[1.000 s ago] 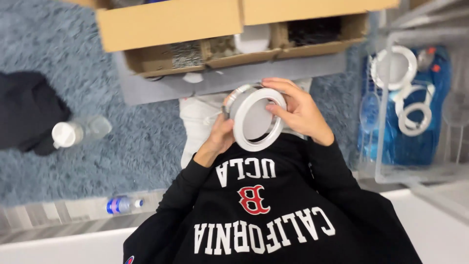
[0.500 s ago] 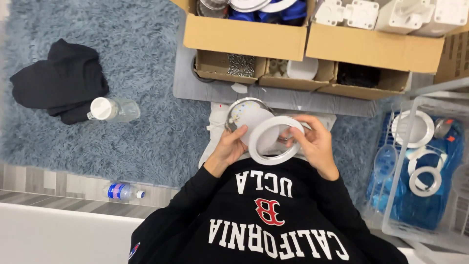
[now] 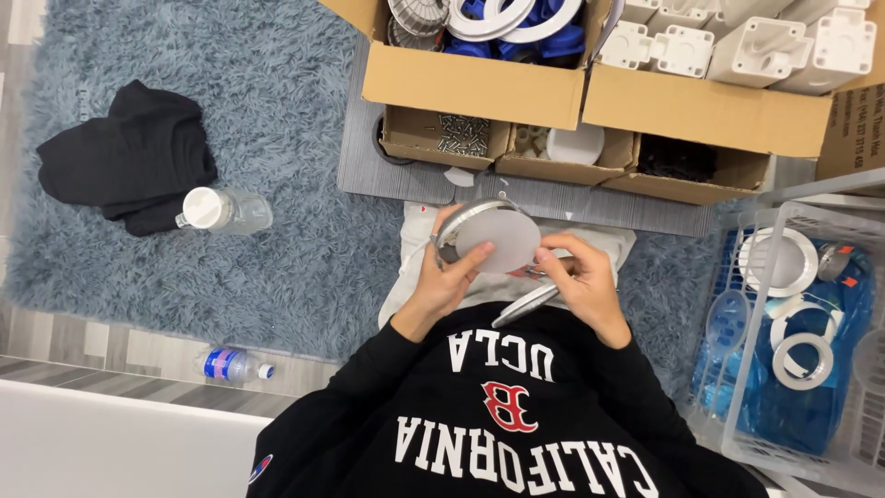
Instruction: Assembling LED light panels by attaching metal housings with a screwdriver and fitting plastic trim rings.
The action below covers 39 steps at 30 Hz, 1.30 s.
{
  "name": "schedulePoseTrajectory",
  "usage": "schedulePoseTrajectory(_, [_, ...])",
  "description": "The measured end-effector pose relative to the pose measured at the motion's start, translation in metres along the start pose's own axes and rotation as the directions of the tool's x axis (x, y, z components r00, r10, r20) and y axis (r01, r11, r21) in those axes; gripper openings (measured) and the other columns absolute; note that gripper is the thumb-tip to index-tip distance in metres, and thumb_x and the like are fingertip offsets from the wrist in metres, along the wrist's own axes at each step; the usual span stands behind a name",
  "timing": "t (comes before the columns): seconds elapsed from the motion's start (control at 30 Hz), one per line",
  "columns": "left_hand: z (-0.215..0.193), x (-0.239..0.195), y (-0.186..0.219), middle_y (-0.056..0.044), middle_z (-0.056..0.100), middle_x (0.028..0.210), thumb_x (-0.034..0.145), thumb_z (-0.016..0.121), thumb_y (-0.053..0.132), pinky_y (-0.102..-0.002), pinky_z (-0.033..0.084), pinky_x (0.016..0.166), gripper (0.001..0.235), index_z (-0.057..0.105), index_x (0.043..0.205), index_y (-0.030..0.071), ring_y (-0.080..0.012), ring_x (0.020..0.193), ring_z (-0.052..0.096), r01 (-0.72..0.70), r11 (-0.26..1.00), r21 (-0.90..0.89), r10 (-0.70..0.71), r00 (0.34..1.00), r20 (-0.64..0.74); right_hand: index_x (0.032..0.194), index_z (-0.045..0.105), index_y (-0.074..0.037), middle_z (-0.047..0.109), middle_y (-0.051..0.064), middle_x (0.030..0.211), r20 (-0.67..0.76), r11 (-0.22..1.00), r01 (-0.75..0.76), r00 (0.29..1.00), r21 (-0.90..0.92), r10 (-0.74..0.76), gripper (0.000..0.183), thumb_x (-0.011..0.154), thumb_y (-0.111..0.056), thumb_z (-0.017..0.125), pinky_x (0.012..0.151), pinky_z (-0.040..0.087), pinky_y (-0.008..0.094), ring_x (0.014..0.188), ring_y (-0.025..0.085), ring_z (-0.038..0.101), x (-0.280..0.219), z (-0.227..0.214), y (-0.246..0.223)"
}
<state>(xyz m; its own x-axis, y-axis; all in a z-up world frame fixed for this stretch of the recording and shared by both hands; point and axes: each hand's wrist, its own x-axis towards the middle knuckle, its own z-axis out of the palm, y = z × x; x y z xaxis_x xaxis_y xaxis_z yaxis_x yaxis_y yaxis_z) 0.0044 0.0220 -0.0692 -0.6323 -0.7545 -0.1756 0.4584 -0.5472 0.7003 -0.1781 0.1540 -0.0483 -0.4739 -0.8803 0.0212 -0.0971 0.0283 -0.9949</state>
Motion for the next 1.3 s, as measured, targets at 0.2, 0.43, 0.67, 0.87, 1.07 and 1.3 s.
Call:
schedulePoseTrajectory(0.2, [0.004, 0.004, -0.005, -0.018, 0.073, 0.134, 0.100, 0.074, -0.008, -0.051, 0.070, 0.096, 0.059, 0.051, 0.152, 0.010, -0.0323, 0.116, 0.076, 0.035, 0.999, -0.014, -0.035, 0.999, -0.037, 0.106, 0.080, -0.002, 0.070, 0.007, 0.078, -0.028, 0.969, 0.187, 0.981, -0.163, -0.194, 0.015, 0.093, -0.002, 0.087, 0.045, 0.049, 0.026, 0.047, 0.013, 0.055, 0.005, -0.001, -0.018])
schedulePoseTrajectory(0.43, [0.011, 0.007, 0.013, -0.021, 0.069, 0.144, 0.105, 0.071, 0.002, -0.073, 0.063, 0.101, 0.055, 0.050, 0.156, 0.006, -0.0457, 0.123, 0.072, 0.009, 0.992, -0.126, -0.019, 0.997, -0.075, 0.109, 0.080, 0.004, 0.071, 0.011, 0.070, -0.251, 0.888, 0.312, 0.880, -0.339, -0.405, 0.015, 0.097, 0.011, 0.086, 0.059, 0.053, 0.032, 0.059, 0.019, 0.068, 0.005, -0.057, -0.020])
schedulePoseTrajectory(0.67, [-0.007, 0.008, 0.025, -0.029, 0.066, 0.141, 0.107, 0.064, 0.013, -0.052, 0.062, 0.111, 0.056, 0.042, 0.156, -0.005, -0.0427, 0.129, 0.071, 0.120, 0.988, -0.092, -0.114, 0.991, 0.073, 0.116, 0.084, 0.014, 0.072, 0.018, 0.092, -0.127, 0.565, 0.341, 0.765, -0.751, -0.632, 0.022, 0.097, 0.025, 0.087, 0.060, 0.038, 0.034, 0.065, 0.022, 0.049, 0.036, -0.059, -0.075])
schedulePoseTrajectory(0.87, [-0.008, 0.009, 0.012, -0.034, 0.058, 0.154, 0.114, 0.054, 0.031, -0.079, 0.056, 0.107, 0.062, 0.040, 0.163, -0.004, -0.0555, 0.131, 0.063, 0.024, 0.987, -0.158, -0.014, 0.998, 0.067, 0.122, 0.086, -0.008, 0.074, 0.006, 0.089, 0.050, 0.325, 0.350, 0.743, -0.879, -0.667, 0.020, 0.103, -0.006, 0.091, 0.064, 0.058, 0.035, 0.071, 0.027, 0.073, 0.063, -0.052, -0.053])
schedulePoseTrajectory(1.07, [-0.045, 0.011, -0.006, -0.031, 0.035, 0.172, 0.114, 0.042, 0.053, -0.069, 0.042, 0.124, 0.082, 0.027, 0.171, -0.004, -0.0504, 0.155, 0.041, 0.067, 0.991, -0.118, -0.070, 0.997, -0.023, 0.125, 0.085, -0.006, 0.078, 0.008, 0.089, -0.042, 0.614, 0.369, 0.835, -0.697, -0.549, 0.019, 0.106, -0.005, 0.089, 0.060, 0.053, 0.037, 0.061, 0.029, 0.063, 0.045, -0.048, -0.056])
schedulePoseTrajectory(1.3, [-0.027, 0.011, 0.012, -0.028, 0.047, 0.160, 0.115, 0.026, 0.067, -0.059, 0.047, 0.122, 0.086, 0.034, 0.168, 0.000, -0.0460, 0.149, 0.050, 0.049, 0.998, 0.040, -0.044, 0.993, -0.109, 0.127, 0.078, -0.005, 0.068, 0.008, 0.101, -0.037, 0.985, 0.057, 0.997, -0.164, -0.063, 0.019, 0.114, -0.013, 0.067, 0.068, 0.056, 0.031, 0.072, 0.014, 0.061, 0.028, -0.063, -0.005])
